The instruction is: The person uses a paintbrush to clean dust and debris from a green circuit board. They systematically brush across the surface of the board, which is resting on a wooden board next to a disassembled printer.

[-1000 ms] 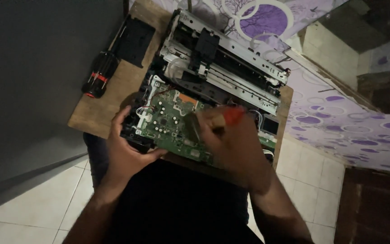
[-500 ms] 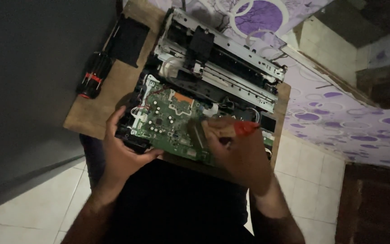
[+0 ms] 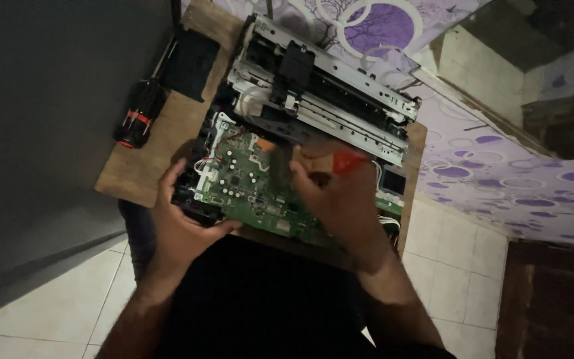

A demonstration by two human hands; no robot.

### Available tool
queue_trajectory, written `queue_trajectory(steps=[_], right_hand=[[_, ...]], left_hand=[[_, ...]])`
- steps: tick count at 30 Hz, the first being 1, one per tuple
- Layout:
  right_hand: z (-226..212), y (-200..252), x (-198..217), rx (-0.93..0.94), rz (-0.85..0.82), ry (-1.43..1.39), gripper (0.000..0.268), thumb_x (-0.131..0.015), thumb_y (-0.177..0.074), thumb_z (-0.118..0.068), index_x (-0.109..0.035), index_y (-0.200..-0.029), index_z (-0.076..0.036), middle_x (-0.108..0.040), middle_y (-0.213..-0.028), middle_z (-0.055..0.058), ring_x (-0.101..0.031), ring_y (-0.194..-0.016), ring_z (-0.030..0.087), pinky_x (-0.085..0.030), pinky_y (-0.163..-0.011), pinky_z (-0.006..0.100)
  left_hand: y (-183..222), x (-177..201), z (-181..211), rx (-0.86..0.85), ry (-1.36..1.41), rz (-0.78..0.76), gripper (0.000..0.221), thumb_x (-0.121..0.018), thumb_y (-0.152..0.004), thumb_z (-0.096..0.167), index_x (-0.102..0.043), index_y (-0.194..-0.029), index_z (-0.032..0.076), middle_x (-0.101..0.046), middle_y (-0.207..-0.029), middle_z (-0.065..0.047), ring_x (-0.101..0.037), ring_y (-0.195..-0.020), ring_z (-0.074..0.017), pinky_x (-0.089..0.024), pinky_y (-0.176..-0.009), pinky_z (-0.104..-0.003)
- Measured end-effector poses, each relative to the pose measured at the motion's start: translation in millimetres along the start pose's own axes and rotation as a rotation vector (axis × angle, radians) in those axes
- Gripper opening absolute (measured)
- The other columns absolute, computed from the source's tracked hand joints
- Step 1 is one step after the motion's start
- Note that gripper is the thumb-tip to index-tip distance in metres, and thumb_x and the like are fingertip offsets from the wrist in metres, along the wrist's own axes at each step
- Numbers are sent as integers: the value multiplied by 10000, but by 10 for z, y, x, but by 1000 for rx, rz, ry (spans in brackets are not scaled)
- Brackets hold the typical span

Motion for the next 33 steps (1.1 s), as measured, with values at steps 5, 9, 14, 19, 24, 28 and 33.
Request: queue_trajectory(steps=[5, 9, 14, 19, 24, 28, 33], right_hand=[[-58, 287, 193, -65, -117, -71, 151, -798, -808, -139, -744, -856, -7, -739, -703, 215, -754, -591, 376, -621, -529, 442], [194, 454, 455, 44, -10, -194, 199, -826, -778, -88, -675, -760, 40, -725, -787, 279, -756, -695, 400, -603, -637, 486], [695, 631, 869, -250, 346, -464, 285, -696, -924, -213, -578, -824, 27, -709, -932, 296, -755, -917, 386, -604, -850, 404], [916, 768, 948, -273, 417, -311, 195, -680, -986, -179, -575, -924, -26, -709, -985, 207, -690, -820, 209, -545, -762, 291], [772, 644, 671, -134, 302, -232, 177, -773, -899, -12, -609, -836, 11, -744, -948, 226, -740, -892, 273, -572, -846, 357], [664, 660, 350, -130, 240, -192, 183, -828, -847, -137, -694, -837, -13, -757, -884, 182, -747, -804, 270, -587, -799, 341], [544, 680, 287, 14, 61, -3, 191, -784, -840, -103, -730, -799, 75, -717, -722, 264, -713, -664, 482, -591, -635, 545]], left_hand=[[29, -16, 1, 9, -1, -8, 1327, -1073, -313, 320, -478, -1439, -50, -593, -1345, -316, -593, -1244, -498, -467, -1076, -584], [45, -22, -93, 8, 14, -12, 1326, -1051, -320, 368, -477, -1453, -14, -585, -1380, -297, -591, -1266, -469, -476, -1070, -544], [48, -45, -115, 28, 47, 0, 1356, -1072, -287, 344, -474, -1442, -38, -579, -1382, -302, -579, -1292, -445, -438, -1115, -517], [75, -22, -98, 1, 48, -21, 1337, -1067, -316, 292, -456, -1447, -75, -580, -1324, -291, -592, -1249, -416, -439, -1110, -525], [87, -54, -169, -22, 4, 3, 1361, -1056, -297, 373, -471, -1445, -68, -547, -1335, -271, -579, -1268, -396, -430, -1132, -486], [100, -48, -205, -63, -2, -3, 1380, -1036, -311, 447, -463, -1450, -82, -522, -1339, -281, -570, -1267, -422, -426, -1134, -503], [87, -65, -235, -97, -15, -2, 1379, -1023, -330, 503, -462, -1443, -88, -513, -1349, -276, -568, -1272, -411, -424, -1142, -483]])
Point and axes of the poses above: each hand's wrist, its own y-axis away from the middle knuckle, its own x-axis out of the back of the hand, z = x × y, the point moved 1 cm from there along -y, towards the middle knuckle
